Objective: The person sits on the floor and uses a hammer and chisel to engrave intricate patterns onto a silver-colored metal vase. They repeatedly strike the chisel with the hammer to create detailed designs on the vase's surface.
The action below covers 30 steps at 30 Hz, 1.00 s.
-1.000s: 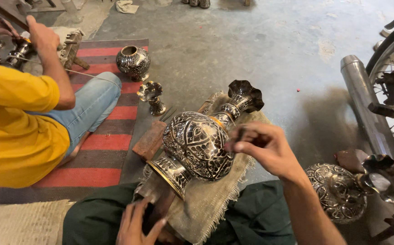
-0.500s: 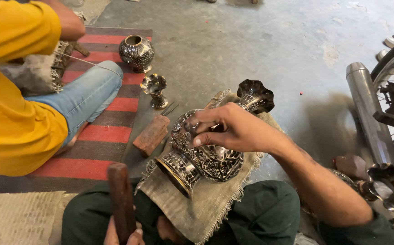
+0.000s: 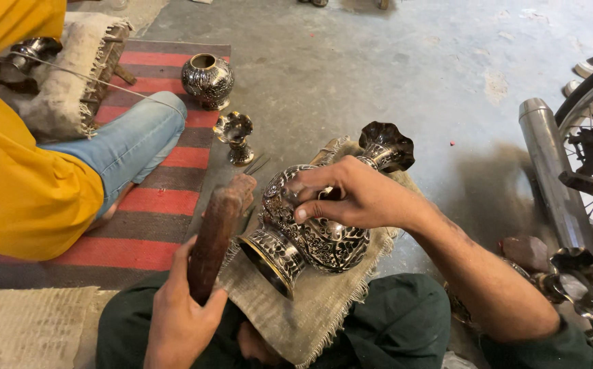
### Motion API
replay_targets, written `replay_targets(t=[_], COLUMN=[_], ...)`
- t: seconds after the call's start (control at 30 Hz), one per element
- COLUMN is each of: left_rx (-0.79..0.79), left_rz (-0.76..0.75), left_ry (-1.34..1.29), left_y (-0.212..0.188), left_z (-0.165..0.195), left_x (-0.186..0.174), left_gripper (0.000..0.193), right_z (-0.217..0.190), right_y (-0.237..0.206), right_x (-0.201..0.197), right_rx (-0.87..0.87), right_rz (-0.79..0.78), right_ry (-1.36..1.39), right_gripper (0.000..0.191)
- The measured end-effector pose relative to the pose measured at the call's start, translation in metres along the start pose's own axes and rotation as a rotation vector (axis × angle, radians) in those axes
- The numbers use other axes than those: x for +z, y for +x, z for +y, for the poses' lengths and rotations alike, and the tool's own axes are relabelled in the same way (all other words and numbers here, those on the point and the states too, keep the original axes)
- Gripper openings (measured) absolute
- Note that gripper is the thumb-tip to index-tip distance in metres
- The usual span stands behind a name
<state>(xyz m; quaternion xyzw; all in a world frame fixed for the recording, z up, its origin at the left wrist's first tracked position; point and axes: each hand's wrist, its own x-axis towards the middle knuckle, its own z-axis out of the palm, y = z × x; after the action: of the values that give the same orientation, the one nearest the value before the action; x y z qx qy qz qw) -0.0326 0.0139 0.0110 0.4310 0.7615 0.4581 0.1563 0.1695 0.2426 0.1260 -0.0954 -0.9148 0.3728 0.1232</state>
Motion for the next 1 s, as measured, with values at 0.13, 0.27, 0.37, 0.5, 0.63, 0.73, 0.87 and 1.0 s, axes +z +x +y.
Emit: replay_targets(t=[0.13, 0.27, 0.37, 0.5, 0.63, 0.73, 0.87, 1.0], left_rx=[0.208, 0.219, 0.341, 0.369, 0.360, 0.279, 0.077, 0.115], left_rz=[0.042, 0.010, 0.071, 0.129, 0.035, 0.082, 0.026, -0.015], left_ry=[0.011, 0.241, 0.126, 0.061, 0.252, 0.315, 0.075, 0.086], left_y=[0.010, 0.016, 0.018, 0.019, 0.020, 0.024, 0.030, 0.035], left_z=[0.024, 0.034, 0.034, 0.030, 0.024, 0.020, 0.016, 0.016], left_x=[-0.008, -0.015, -0.015, -0.011, -0.010, -0.013, -0.014, -0.014], left_gripper=[0.084, 0.085, 0.085, 0.084, 0.091, 0.086, 0.078, 0.077], right_z=[0.001, 0.002, 0.003, 0.002, 0.001, -0.003, -0.009, -0.009], right_y=[0.003, 0.009, 0.015, 0.018, 0.014, 0.006, -0.005, -0.006], right_x=[-0.001, -0.004, -0.005, -0.006, -0.007, -0.001, 0.009, 0.011], right_rx=[-0.123, -0.222, -0.194, -0.257, -0.161, -0.171, -0.019, 0.112], right_rz=[-0.017, -0.091, -0.154, -0.175, -0.165, -0.021, 0.144, 0.117], right_ry=[-0.029, -0.037, -0.058, -0.054, -0.024, 0.035, 0.046, 0.003], right_gripper=[0.036, 0.034, 0.034, 0.035, 0.033, 0.030, 0.032, 0.033])
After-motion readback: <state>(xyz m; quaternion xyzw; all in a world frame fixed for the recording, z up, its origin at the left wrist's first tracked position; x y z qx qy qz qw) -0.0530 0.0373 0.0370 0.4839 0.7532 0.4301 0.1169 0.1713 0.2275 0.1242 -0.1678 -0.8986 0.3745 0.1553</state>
